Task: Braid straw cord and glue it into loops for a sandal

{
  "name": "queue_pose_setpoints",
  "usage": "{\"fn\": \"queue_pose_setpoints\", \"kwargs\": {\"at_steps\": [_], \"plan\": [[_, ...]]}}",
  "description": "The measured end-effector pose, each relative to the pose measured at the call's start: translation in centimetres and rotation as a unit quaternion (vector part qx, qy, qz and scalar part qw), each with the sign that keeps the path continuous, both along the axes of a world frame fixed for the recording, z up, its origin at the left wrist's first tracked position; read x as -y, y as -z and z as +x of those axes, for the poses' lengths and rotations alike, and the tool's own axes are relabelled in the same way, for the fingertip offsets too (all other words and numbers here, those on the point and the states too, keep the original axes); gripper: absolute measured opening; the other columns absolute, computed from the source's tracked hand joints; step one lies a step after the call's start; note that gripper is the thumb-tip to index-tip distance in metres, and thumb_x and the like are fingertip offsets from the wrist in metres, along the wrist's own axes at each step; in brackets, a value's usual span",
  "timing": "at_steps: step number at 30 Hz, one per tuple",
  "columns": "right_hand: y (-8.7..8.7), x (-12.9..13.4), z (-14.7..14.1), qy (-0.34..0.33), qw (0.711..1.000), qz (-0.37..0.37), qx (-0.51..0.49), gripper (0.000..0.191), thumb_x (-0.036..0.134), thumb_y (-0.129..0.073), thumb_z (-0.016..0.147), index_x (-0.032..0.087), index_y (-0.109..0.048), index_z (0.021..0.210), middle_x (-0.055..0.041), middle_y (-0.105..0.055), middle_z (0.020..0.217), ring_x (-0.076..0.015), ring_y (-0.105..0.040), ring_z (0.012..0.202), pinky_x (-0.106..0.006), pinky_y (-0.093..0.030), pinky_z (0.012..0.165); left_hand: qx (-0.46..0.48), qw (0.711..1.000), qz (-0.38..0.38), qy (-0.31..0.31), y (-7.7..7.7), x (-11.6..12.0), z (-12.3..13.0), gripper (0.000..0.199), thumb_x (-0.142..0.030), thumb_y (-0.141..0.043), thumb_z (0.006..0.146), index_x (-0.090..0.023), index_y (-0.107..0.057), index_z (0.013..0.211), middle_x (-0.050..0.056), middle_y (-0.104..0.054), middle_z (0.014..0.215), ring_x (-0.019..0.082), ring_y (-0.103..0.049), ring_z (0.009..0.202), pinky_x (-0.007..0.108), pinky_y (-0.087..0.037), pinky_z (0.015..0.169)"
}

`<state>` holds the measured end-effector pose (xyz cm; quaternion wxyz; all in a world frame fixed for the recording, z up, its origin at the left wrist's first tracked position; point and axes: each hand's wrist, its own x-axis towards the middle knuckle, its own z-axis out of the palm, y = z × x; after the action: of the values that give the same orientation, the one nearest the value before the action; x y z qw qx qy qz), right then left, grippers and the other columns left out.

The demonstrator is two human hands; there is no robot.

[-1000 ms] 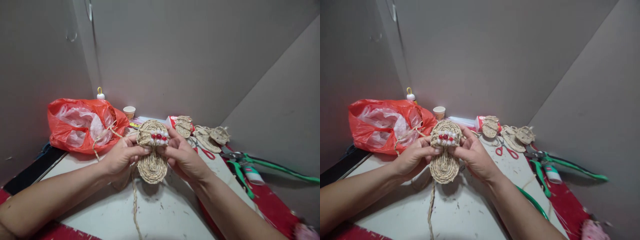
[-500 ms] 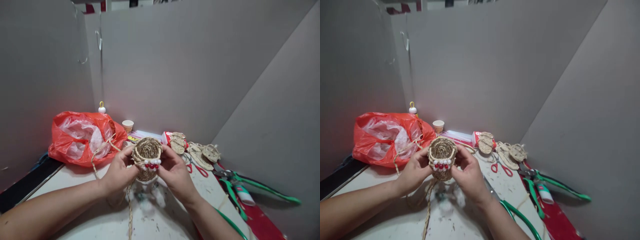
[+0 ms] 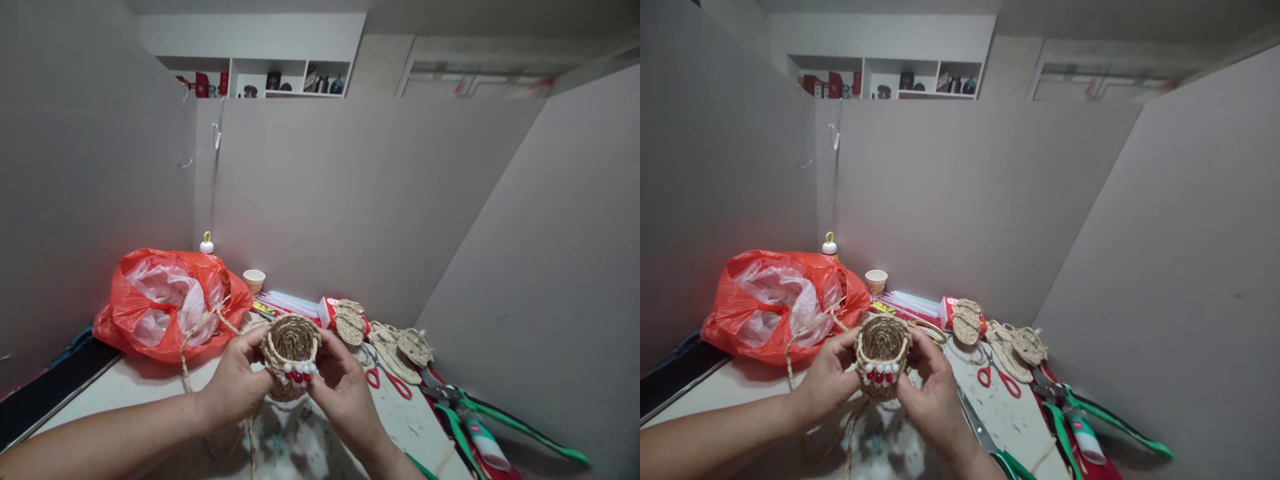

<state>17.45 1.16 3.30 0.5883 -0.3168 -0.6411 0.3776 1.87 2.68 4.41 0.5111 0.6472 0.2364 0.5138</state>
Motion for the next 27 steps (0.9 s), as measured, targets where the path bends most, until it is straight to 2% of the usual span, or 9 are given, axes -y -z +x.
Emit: {"fn": "queue_pose_setpoints", "kwargs": {"at_steps": [5, 12, 15, 17, 22, 27], "plan": [[-0.3, 0.1, -0.1, -0.005, 1.000, -0.018, -0.021, 0.042, 0.012, -0.071, 0.071, 0.025, -0.060, 0.109, -0.0049, -0.066, 0.109, -0.0227, -0.060, 0.099, -0.032, -0.048, 0.084, 0.010, 1.000, -0.024, 0.014, -0.3, 0.0, 0.0, 0.038, -0.007, -0.068, 0.068, -0.016, -0.069, 0.104, 0.007, -0.069, 0.103, 0.022, -0.060, 0.094, 0.031, -0.046, 0.085], [-0.8, -0.1, 0.0, -0.053, 0.992, -0.075, -0.091, 0.038, 0.012, -0.068, 0.070, 0.026, -0.062, 0.105, -0.0029, -0.067, 0.106, -0.0207, -0.061, 0.099, -0.034, -0.048, 0.088, 0.015, 0.988, -0.137, 0.064, -1.3, -0.3, -0.1, 0.028, -0.010, -0.071, 0.065, -0.013, -0.071, 0.092, 0.006, -0.071, 0.088, 0.019, -0.062, 0.082, 0.031, -0.045, 0.080], [-0.7, -0.3, -0.1, -0.084, 0.983, -0.097, -0.132, 0.039, 0.011, -0.068, 0.070, 0.026, -0.062, 0.106, -0.0038, -0.067, 0.108, -0.0214, -0.061, 0.100, -0.037, -0.048, 0.089, 0.002, 0.983, -0.167, 0.076, -1.4, -0.6, -0.1, 0.026, -0.011, -0.068, 0.067, -0.012, -0.071, 0.092, 0.006, -0.071, 0.086, 0.017, -0.062, 0.078, 0.030, -0.045, 0.076], [-0.6, -0.3, -0.1, -0.077, 0.980, -0.113, -0.142, 0.038, 0.012, -0.070, 0.069, 0.025, -0.062, 0.104, -0.0040, -0.067, 0.108, -0.0222, -0.061, 0.101, -0.039, -0.048, 0.090, -0.006, 0.981, -0.177, 0.079, -1.3, -0.8, -0.1, 0.026, -0.010, -0.068, 0.066, -0.012, -0.071, 0.091, 0.006, -0.071, 0.085, 0.016, -0.062, 0.076, 0.030, -0.045, 0.076], [-0.8, -0.4, 0.0, -0.035, 0.985, -0.123, -0.120, 0.037, 0.013, -0.069, 0.068, 0.025, -0.063, 0.102, -0.0003, -0.069, 0.100, -0.0206, -0.063, 0.097, -0.037, -0.050, 0.086, -0.025, 0.980, -0.186, 0.066, -0.8, -1.2, 0.0, 0.026, -0.010, -0.069, 0.064, -0.010, -0.070, 0.090, 0.005, -0.070, 0.082, 0.016, -0.061, 0.075, 0.031, -0.045, 0.076], [-1.3, -0.4, 0.6, -0.013, 0.991, -0.132, -0.031, 0.045, 0.009, -0.065, 0.066, 0.024, -0.062, 0.108, 0.0015, -0.070, 0.096, -0.0203, -0.064, 0.094, -0.032, -0.053, 0.076, -0.048, 0.985, -0.159, 0.047, -0.4, -1.4, 0.4, 0.023, -0.008, -0.067, 0.064, -0.010, -0.070, 0.086, 0.002, -0.069, 0.077, 0.016, -0.061, 0.074, 0.029, -0.046, 0.074]]}}
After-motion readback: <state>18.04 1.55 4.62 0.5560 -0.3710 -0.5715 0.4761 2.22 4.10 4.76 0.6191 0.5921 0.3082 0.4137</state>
